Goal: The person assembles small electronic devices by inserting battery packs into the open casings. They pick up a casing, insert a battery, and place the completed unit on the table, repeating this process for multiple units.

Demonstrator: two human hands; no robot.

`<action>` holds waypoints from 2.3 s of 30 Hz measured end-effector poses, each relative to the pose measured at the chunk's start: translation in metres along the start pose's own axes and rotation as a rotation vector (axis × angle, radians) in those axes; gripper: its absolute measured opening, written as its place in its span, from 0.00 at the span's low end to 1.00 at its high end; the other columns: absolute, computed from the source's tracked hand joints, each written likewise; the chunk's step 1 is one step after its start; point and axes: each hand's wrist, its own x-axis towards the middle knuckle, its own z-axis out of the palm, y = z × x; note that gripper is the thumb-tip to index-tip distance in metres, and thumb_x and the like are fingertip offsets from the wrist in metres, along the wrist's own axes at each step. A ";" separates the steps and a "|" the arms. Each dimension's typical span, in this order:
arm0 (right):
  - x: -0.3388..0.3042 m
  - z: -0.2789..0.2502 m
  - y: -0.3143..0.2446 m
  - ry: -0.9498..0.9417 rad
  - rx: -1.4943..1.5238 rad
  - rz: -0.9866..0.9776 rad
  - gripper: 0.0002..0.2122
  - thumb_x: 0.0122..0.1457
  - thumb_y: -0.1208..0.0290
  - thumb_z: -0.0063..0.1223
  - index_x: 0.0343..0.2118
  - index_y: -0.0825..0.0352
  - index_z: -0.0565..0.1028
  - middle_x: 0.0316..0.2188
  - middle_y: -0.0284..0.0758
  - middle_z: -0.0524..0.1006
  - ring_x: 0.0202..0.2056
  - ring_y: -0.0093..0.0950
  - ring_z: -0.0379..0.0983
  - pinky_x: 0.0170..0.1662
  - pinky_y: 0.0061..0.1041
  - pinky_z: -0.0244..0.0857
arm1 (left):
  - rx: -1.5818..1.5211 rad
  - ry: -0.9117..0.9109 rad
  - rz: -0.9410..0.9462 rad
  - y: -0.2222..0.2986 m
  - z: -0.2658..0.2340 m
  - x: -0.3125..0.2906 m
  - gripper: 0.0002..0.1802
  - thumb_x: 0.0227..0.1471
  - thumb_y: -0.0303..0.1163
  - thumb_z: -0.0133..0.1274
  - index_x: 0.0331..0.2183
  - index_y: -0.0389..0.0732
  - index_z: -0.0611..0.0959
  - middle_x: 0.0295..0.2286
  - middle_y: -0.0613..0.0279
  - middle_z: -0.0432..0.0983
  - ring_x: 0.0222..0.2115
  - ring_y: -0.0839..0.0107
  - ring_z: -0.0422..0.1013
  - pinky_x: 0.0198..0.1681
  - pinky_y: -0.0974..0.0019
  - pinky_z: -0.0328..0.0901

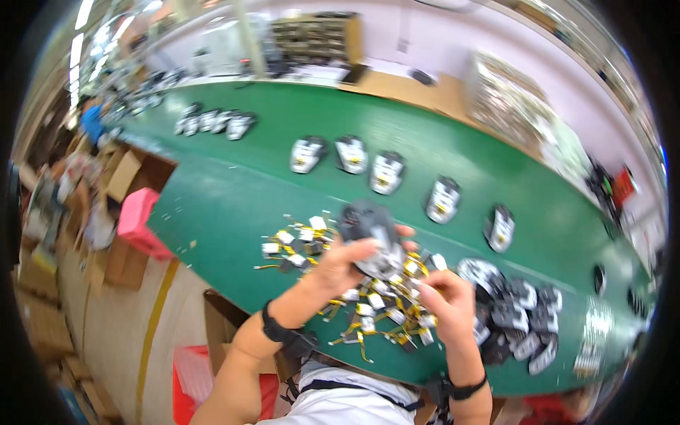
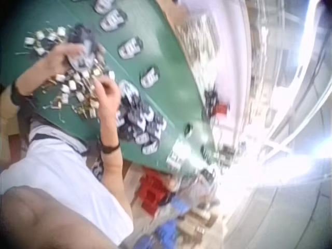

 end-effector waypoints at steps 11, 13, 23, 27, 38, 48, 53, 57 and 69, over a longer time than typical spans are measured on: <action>-0.004 0.007 -0.002 0.042 -0.048 0.018 0.07 0.55 0.76 0.60 0.34 0.73 0.78 0.29 0.30 0.78 0.27 0.12 0.69 0.30 0.13 0.63 | 0.001 0.020 -0.031 -0.023 0.008 -0.003 0.37 0.60 0.56 0.37 0.59 0.37 0.62 0.45 0.44 0.72 0.46 0.49 0.73 0.49 0.51 0.69; -0.006 0.009 -0.001 0.055 -0.145 -0.062 0.06 0.54 0.76 0.60 0.33 0.73 0.78 0.28 0.29 0.78 0.27 0.11 0.68 0.29 0.14 0.63 | 0.014 0.025 -0.033 -0.026 0.006 -0.004 0.38 0.59 0.57 0.37 0.59 0.36 0.61 0.45 0.44 0.72 0.46 0.50 0.73 0.49 0.51 0.69; -0.009 0.006 0.003 0.049 -0.554 -0.341 0.03 0.51 0.77 0.60 0.27 0.68 0.76 0.22 0.32 0.77 0.23 0.20 0.72 0.27 0.19 0.64 | 0.058 0.061 -0.045 -0.034 0.009 -0.009 0.39 0.58 0.57 0.40 0.60 0.37 0.59 0.46 0.44 0.70 0.46 0.49 0.72 0.47 0.50 0.72; -0.015 0.009 0.003 0.027 -0.286 -0.110 0.04 0.53 0.78 0.58 0.29 0.70 0.74 0.20 0.26 0.74 0.20 0.13 0.65 0.25 0.15 0.58 | 0.140 0.086 -0.042 -0.035 0.013 -0.008 0.42 0.49 0.49 0.51 0.60 0.39 0.58 0.47 0.45 0.69 0.47 0.49 0.71 0.50 0.48 0.69; -0.015 0.018 0.017 0.111 -0.103 0.023 0.05 0.53 0.77 0.58 0.27 0.70 0.72 0.19 0.27 0.73 0.22 0.12 0.68 0.27 0.15 0.62 | 0.181 -0.048 0.053 -0.037 0.015 -0.012 0.48 0.37 0.31 0.59 0.60 0.40 0.56 0.50 0.47 0.65 0.56 0.54 0.62 0.59 0.51 0.59; -0.016 0.020 0.022 0.158 -0.202 -0.067 0.07 0.51 0.78 0.59 0.25 0.70 0.70 0.22 0.33 0.78 0.25 0.17 0.75 0.30 0.19 0.69 | 0.346 -0.200 0.124 -0.043 0.012 -0.020 0.47 0.36 0.25 0.58 0.57 0.47 0.55 0.51 0.44 0.62 0.58 0.50 0.59 0.61 0.48 0.54; -0.016 0.021 0.023 0.167 -0.085 0.001 0.07 0.51 0.79 0.59 0.25 0.70 0.69 0.21 0.33 0.77 0.26 0.16 0.75 0.29 0.18 0.69 | 0.464 -0.279 0.178 -0.041 0.017 -0.021 0.45 0.34 0.24 0.58 0.55 0.46 0.57 0.50 0.40 0.62 0.57 0.46 0.59 0.60 0.47 0.54; -0.016 0.023 0.023 0.154 0.103 0.075 0.07 0.51 0.80 0.58 0.26 0.70 0.68 0.23 0.31 0.76 0.27 0.15 0.74 0.30 0.17 0.69 | 0.486 -0.243 0.127 -0.039 0.019 -0.021 0.45 0.35 0.28 0.61 0.55 0.46 0.58 0.49 0.43 0.64 0.57 0.47 0.59 0.60 0.46 0.53; -0.019 0.024 0.024 0.208 -0.082 -0.077 0.08 0.48 0.79 0.59 0.23 0.70 0.69 0.20 0.32 0.76 0.24 0.17 0.75 0.28 0.18 0.69 | 0.357 -0.185 0.046 -0.036 0.020 -0.021 0.46 0.35 0.34 0.64 0.56 0.49 0.60 0.50 0.48 0.65 0.58 0.48 0.58 0.61 0.45 0.54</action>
